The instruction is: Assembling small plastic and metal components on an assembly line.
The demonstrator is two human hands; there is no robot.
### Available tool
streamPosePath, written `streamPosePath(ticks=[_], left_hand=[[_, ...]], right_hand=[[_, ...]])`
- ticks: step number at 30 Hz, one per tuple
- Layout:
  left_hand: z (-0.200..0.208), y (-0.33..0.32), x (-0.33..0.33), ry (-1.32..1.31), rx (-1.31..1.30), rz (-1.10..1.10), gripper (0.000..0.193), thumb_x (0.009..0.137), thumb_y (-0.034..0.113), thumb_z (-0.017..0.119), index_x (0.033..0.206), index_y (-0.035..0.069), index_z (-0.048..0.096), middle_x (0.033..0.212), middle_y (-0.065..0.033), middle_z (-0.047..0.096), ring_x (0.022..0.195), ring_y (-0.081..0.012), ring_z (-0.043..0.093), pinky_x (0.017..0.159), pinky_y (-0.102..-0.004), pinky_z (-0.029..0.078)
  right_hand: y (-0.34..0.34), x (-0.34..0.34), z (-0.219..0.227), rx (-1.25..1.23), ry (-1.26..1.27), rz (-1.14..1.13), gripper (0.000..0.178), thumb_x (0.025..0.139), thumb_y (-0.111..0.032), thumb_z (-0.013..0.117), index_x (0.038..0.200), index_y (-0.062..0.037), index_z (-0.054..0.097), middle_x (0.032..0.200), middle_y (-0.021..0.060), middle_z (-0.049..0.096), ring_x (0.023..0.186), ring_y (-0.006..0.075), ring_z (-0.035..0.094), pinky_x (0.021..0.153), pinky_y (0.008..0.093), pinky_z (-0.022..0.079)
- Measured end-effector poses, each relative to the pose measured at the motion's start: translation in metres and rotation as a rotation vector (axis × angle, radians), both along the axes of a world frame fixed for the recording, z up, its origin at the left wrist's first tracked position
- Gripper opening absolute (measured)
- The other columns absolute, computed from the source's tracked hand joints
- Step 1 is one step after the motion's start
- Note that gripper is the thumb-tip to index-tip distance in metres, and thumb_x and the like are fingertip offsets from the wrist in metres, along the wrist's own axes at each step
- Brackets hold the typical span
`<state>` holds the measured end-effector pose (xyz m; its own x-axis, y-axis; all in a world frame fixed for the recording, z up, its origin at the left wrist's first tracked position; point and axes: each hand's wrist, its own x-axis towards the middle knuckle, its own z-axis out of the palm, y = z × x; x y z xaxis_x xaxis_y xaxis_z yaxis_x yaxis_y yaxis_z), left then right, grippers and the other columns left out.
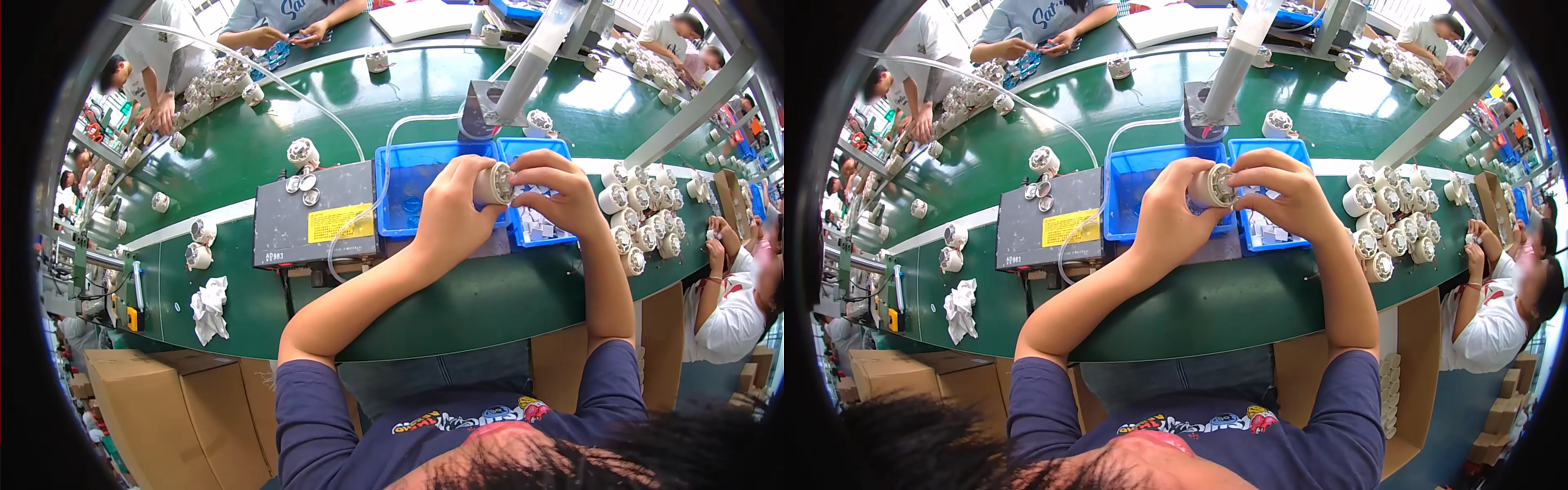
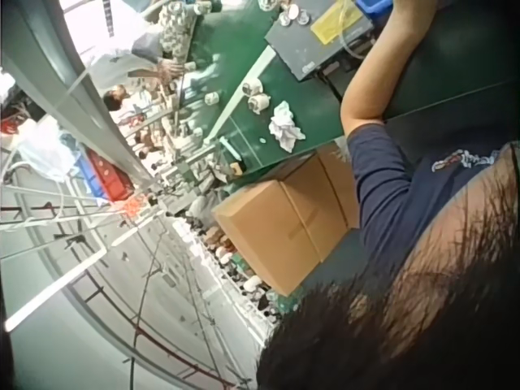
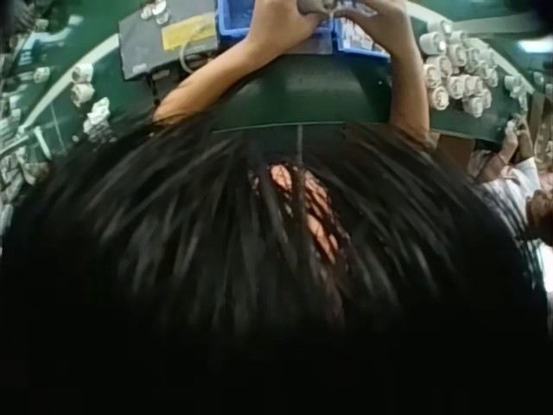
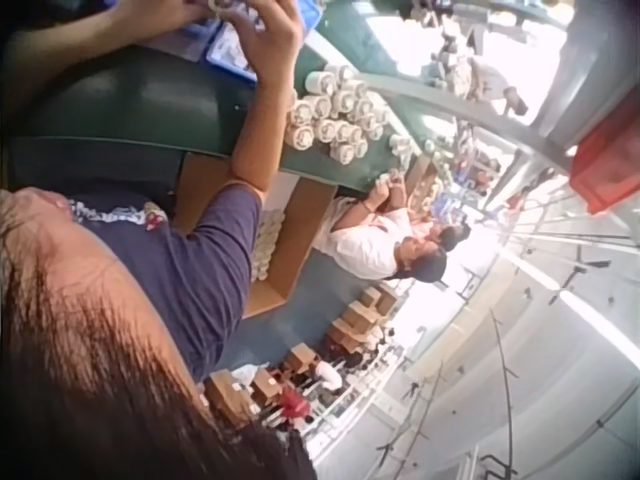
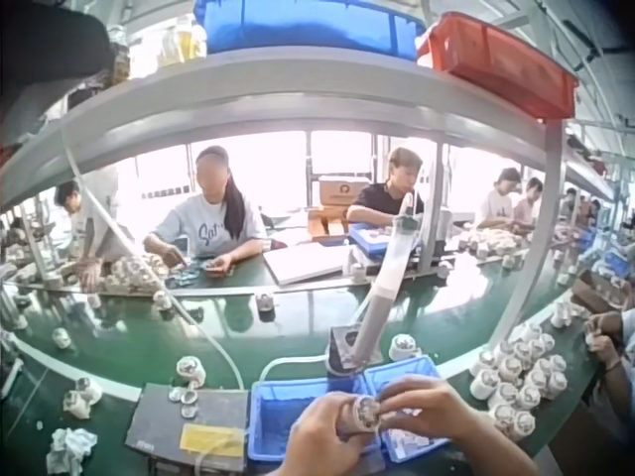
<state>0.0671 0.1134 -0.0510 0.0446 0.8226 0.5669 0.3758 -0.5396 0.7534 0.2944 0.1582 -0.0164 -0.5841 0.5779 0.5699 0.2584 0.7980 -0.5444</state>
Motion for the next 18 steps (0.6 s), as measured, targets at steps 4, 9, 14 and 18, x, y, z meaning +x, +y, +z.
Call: streamPosePath(ticks=[4,9,14,18], left_hand=[[-0.001,0.001,-0.001,0.033,0.016,0.036,0.053,0.074,0.007,0.096,0.121,0.005,0.070,0.118,-0.0183,0.075,0.109,-0.0401,0.074,0.093,-0.0456,0.060],[0.000,0.003,-0.002,0.113,0.184,0.117,0.055,0.073,0.004,0.096,0.121,0.004,0.068,0.120,-0.0189,0.074,0.112,-0.0403,0.073,0.095,-0.0454,0.059],[-0.002,0.003,-0.002,-0.046,0.082,0.073,0.057,0.076,0.004,0.097,0.125,0.004,0.067,0.123,-0.0163,0.074,0.115,-0.0341,0.073,0.095,-0.0464,0.061],[-0.001,0.003,-0.004,-0.185,-0.141,0.003,0.061,0.082,0.007,0.096,0.134,0.000,0.065,0.131,-0.0144,0.072,0.123,-0.0256,0.071,0.103,-0.0439,0.062]], right_hand=[[0.001,-0.003,-0.004,0.001,0.033,-0.036,0.030,0.082,-0.005,0.093,0.109,-0.0037,0.081,0.109,0.0102,0.077,0.100,0.0260,0.075,0.086,0.0368,0.061],[-0.003,-0.010,-0.015,-0.499,0.258,-0.227,0.014,0.093,-0.003,0.085,0.101,0.0024,0.075,0.090,0.0051,0.076,0.078,0.0116,0.071,0.071,0.0275,0.058],[0.004,-0.010,-0.026,-0.782,0.395,-0.167,0.013,0.100,-0.008,0.081,0.103,0.0020,0.074,0.091,0.0035,0.074,0.078,0.0070,0.068,0.068,0.0244,0.054],[0.005,-0.012,-0.033,-0.745,0.451,-0.164,0.018,0.106,-0.014,0.074,0.112,0.0029,0.075,0.093,0.0032,0.074,0.081,0.0072,0.064,0.073,0.0244,0.051]])
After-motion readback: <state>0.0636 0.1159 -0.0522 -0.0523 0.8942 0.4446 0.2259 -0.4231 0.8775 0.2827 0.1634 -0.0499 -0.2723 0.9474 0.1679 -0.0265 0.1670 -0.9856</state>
